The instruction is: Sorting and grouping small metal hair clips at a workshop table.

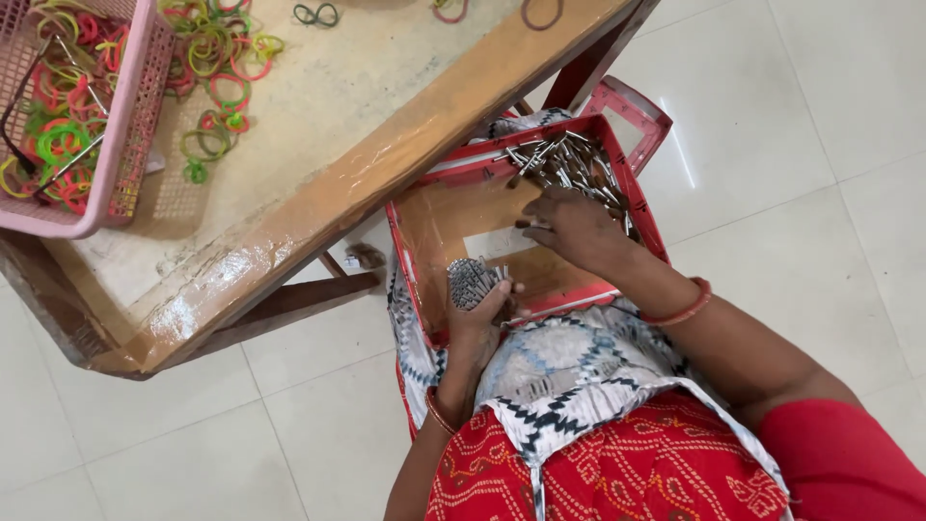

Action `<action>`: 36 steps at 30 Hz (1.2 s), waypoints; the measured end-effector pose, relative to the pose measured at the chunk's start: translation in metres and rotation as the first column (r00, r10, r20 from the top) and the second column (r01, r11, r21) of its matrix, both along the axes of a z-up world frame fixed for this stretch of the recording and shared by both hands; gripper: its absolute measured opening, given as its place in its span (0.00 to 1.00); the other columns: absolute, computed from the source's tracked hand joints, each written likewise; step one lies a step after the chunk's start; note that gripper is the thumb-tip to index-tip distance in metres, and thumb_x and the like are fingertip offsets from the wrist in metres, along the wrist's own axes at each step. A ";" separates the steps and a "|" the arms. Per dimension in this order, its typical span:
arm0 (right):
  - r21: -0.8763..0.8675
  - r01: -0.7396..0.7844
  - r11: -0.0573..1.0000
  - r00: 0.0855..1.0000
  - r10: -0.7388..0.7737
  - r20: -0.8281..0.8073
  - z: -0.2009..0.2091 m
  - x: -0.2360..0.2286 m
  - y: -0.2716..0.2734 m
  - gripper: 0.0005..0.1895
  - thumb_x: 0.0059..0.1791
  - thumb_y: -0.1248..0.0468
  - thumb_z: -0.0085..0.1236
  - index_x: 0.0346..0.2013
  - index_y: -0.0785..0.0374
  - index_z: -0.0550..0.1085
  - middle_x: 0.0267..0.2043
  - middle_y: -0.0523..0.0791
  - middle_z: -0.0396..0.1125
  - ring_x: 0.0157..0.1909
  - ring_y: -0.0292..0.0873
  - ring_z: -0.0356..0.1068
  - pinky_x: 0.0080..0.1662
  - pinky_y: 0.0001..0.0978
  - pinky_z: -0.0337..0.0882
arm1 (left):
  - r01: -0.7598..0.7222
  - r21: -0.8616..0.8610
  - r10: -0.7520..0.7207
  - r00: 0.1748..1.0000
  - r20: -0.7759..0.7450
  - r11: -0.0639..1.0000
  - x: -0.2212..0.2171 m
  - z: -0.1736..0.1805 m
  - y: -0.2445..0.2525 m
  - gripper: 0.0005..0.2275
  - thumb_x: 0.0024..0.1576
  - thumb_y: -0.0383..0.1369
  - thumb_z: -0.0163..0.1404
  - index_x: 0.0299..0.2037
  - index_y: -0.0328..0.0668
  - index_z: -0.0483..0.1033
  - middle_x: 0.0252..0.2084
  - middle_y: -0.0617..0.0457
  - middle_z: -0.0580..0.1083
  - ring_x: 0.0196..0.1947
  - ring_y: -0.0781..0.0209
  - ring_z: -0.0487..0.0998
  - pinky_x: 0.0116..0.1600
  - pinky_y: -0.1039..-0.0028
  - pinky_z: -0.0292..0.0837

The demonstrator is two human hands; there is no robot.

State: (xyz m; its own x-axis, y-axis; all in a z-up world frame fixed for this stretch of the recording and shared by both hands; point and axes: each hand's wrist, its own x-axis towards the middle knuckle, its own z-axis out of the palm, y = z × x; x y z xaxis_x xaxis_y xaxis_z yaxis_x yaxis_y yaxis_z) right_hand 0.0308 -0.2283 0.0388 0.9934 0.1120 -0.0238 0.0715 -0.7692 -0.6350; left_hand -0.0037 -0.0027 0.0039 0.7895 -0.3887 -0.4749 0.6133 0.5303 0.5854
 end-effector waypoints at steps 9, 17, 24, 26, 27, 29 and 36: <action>0.056 -0.255 0.965 0.943 0.235 0.237 0.039 -0.040 0.021 0.12 0.50 0.66 0.58 0.47 0.67 0.73 0.47 0.48 0.70 0.45 0.50 0.74 0.44 0.39 0.75 | -0.016 -0.060 0.013 0.999 -0.051 0.998 0.003 0.007 0.002 0.11 0.58 0.21 0.55 0.50 0.33 0.77 0.40 0.47 0.79 0.33 0.60 0.80 0.31 0.70 0.83; -0.010 -0.453 0.892 0.802 0.412 0.432 0.056 -0.050 0.024 0.17 0.48 0.65 0.57 0.52 0.64 0.73 0.59 0.50 0.67 0.61 0.55 0.70 0.57 0.42 0.74 | 0.024 -0.044 -0.025 1.000 -0.019 0.999 0.000 0.007 0.004 0.10 0.57 0.20 0.55 0.48 0.32 0.74 0.38 0.46 0.79 0.31 0.57 0.81 0.29 0.68 0.83; -0.348 -0.129 0.929 0.944 0.222 0.243 -0.012 0.009 -0.020 0.12 0.47 0.68 0.56 0.45 0.61 0.77 0.52 0.49 0.71 0.49 0.53 0.71 0.50 0.43 0.73 | 0.047 -0.012 -0.047 0.999 -0.021 0.999 -0.003 -0.005 0.006 0.07 0.60 0.21 0.54 0.46 0.29 0.75 0.37 0.42 0.79 0.28 0.57 0.79 0.30 0.68 0.83; -0.353 -0.128 0.927 0.948 0.219 0.231 -0.004 0.009 -0.020 0.10 0.47 0.68 0.57 0.43 0.62 0.76 0.51 0.50 0.70 0.48 0.53 0.72 0.49 0.43 0.73 | 0.066 -0.015 -0.067 0.997 -0.029 0.998 -0.004 -0.008 0.008 0.07 0.60 0.22 0.54 0.46 0.28 0.75 0.38 0.42 0.79 0.28 0.57 0.80 0.30 0.68 0.83; -0.354 -0.153 0.923 0.946 0.241 0.218 0.000 0.014 -0.019 0.09 0.47 0.67 0.57 0.41 0.63 0.75 0.49 0.52 0.70 0.46 0.53 0.72 0.48 0.43 0.73 | 0.059 -0.014 -0.059 0.997 -0.040 0.998 -0.004 -0.009 0.009 0.07 0.59 0.22 0.54 0.46 0.28 0.75 0.38 0.42 0.79 0.28 0.57 0.80 0.30 0.68 0.83; -0.227 -0.183 0.957 0.951 0.230 0.204 0.005 -0.002 -0.010 0.08 0.49 0.66 0.57 0.42 0.64 0.75 0.48 0.50 0.70 0.46 0.52 0.73 0.48 0.42 0.74 | 0.046 -0.038 -0.048 0.997 -0.064 0.998 -0.003 -0.018 0.011 0.07 0.60 0.23 0.55 0.46 0.27 0.75 0.38 0.42 0.79 0.29 0.56 0.80 0.30 0.67 0.83; -0.070 -0.461 0.885 0.791 0.445 0.419 0.059 -0.052 0.018 0.16 0.49 0.66 0.57 0.51 0.67 0.73 0.56 0.50 0.68 0.58 0.51 0.72 0.52 0.39 0.75 | 0.003 -0.069 -0.003 1.000 0.001 0.998 -0.001 0.002 0.005 0.12 0.58 0.19 0.57 0.50 0.31 0.72 0.37 0.45 0.77 0.30 0.56 0.80 0.31 0.66 0.83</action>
State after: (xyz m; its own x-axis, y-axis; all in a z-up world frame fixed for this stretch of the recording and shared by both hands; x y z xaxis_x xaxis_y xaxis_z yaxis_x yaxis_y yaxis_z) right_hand -0.0209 -0.2101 0.0975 0.7438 0.5449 0.3870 0.6665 -0.5610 -0.4910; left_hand -0.0044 0.0027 0.0063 0.7884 -0.4233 -0.4464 0.6148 0.5677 0.5475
